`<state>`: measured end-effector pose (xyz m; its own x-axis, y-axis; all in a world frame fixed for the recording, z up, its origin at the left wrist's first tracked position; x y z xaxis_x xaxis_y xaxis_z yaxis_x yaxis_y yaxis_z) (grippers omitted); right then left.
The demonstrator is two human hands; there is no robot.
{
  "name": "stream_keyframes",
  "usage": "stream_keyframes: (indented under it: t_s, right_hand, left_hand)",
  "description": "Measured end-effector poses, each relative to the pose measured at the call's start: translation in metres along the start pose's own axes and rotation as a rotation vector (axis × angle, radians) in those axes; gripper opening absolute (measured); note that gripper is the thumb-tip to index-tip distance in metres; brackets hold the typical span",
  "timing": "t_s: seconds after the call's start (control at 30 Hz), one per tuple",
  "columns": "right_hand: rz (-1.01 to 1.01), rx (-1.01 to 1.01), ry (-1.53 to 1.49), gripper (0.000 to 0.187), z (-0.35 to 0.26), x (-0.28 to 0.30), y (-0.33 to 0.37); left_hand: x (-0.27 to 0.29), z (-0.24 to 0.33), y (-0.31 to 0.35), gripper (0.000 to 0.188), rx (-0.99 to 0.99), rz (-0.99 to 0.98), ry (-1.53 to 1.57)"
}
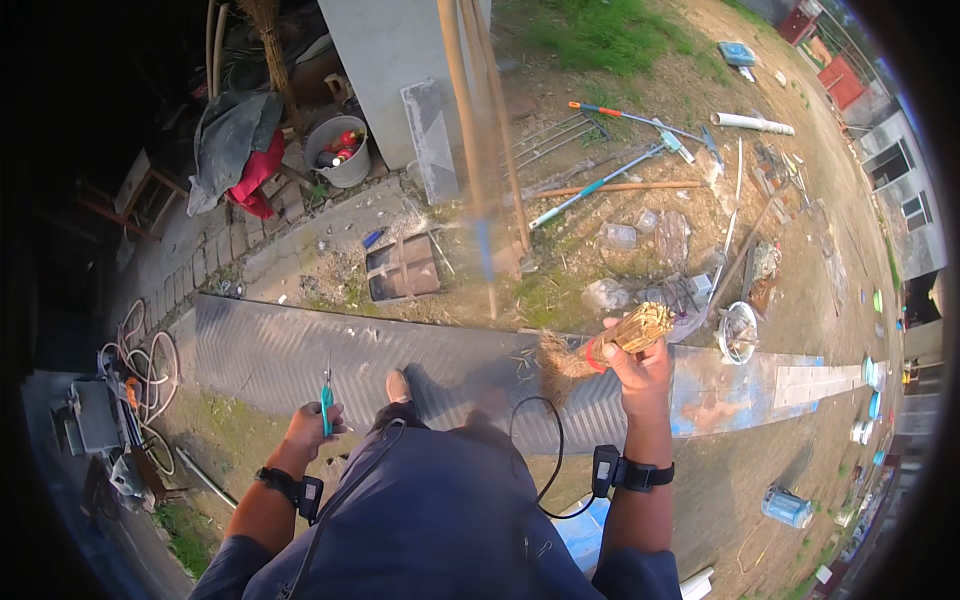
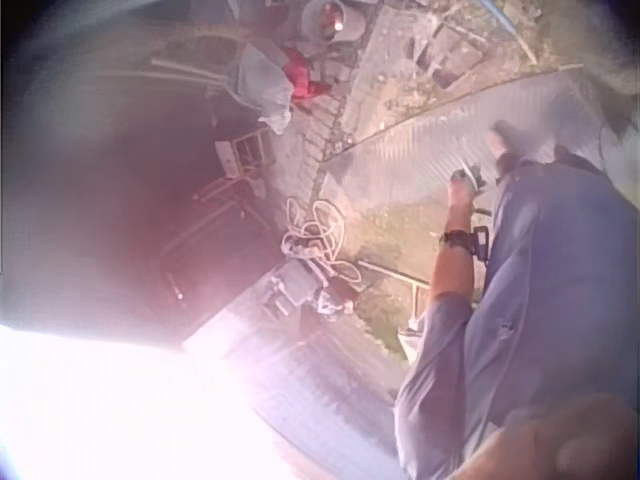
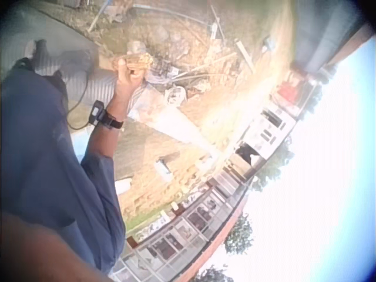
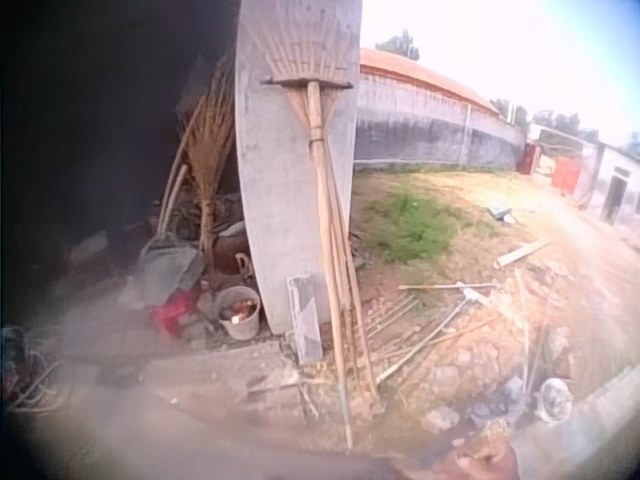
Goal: The recorder uses scissors to trim the ends of a straw broom and then uses white tape to secure the straw bundle.
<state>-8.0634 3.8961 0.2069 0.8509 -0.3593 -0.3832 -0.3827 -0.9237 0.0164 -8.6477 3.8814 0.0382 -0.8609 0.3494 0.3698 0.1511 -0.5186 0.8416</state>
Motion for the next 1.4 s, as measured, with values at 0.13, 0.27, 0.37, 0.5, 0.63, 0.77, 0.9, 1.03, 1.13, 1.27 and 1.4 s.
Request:
stream_keyframes:
  t_s: [0.13,0.27,0.37,0.5,0.63,0.77,0.9,1.03,1.13,1.27,1.4]
  right_hand:
    - [-0.068,-0.1,0.057,0.049,0.034,-0.067,-0.021]
    - [-0.152,-0.118,0.11,0.04,0.056,-0.15,-0.041]
    - [-0.184,-0.091,0.135,0.041,0.072,-0.207,-0.057]
    - [-0.233,-0.096,0.175,0.04,0.086,-0.275,-0.076]
    - [-0.296,-0.068,0.17,0.039,0.098,-0.333,-0.104]
    - [-0.3,-0.085,0.084,0.046,0.12,-0.379,-0.139]
    - [-0.378,-0.1,0.033,0.048,0.142,-0.423,-0.176]
    - [-0.405,-0.104,0.059,0.047,0.152,-0.46,-0.209]
    - [-0.394,-0.129,0.068,0.049,0.163,-0.471,-0.23]
    - [-0.403,-0.166,0.095,0.053,0.186,-0.477,-0.247]
    - [-0.31,-0.251,0.183,0.054,0.212,-0.459,-0.25]
  left_hand:
    - [0.03,-0.045,-0.004,0.032,0.044,0.023,0.132]
    - [0.076,-0.088,-0.012,0.029,0.077,0.051,0.224]
    - [0.113,-0.107,-0.022,0.028,0.089,0.074,0.28]
    - [0.162,-0.125,-0.038,0.03,0.111,0.134,0.333]
    - [0.2,-0.126,-0.055,0.041,0.111,0.204,0.29]
    - [0.217,-0.117,-0.073,0.042,0.07,0.207,0.26]
    - [0.229,-0.105,-0.091,0.043,0.084,0.187,0.286]
    - [0.254,-0.069,-0.099,0.045,0.094,0.18,0.296]
    - [0.281,-0.041,-0.116,0.047,0.091,0.166,0.303]
    - [0.337,0.015,-0.157,0.05,0.073,0.167,0.227]
    - [0.405,0.098,-0.237,0.043,-0.011,0.189,0.121]
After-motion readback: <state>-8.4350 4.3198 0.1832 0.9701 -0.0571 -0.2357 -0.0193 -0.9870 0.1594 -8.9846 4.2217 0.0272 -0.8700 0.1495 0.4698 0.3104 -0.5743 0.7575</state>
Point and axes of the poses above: each hand's wrist, its own y-axis away from the middle knuckle, its own x-axis out of the back of the hand, z = x × y, the point moved 8 cm from there along -y, towards the middle knuckle, and after that the axes turned 15 degrees about -y, right-handed, at the moved point
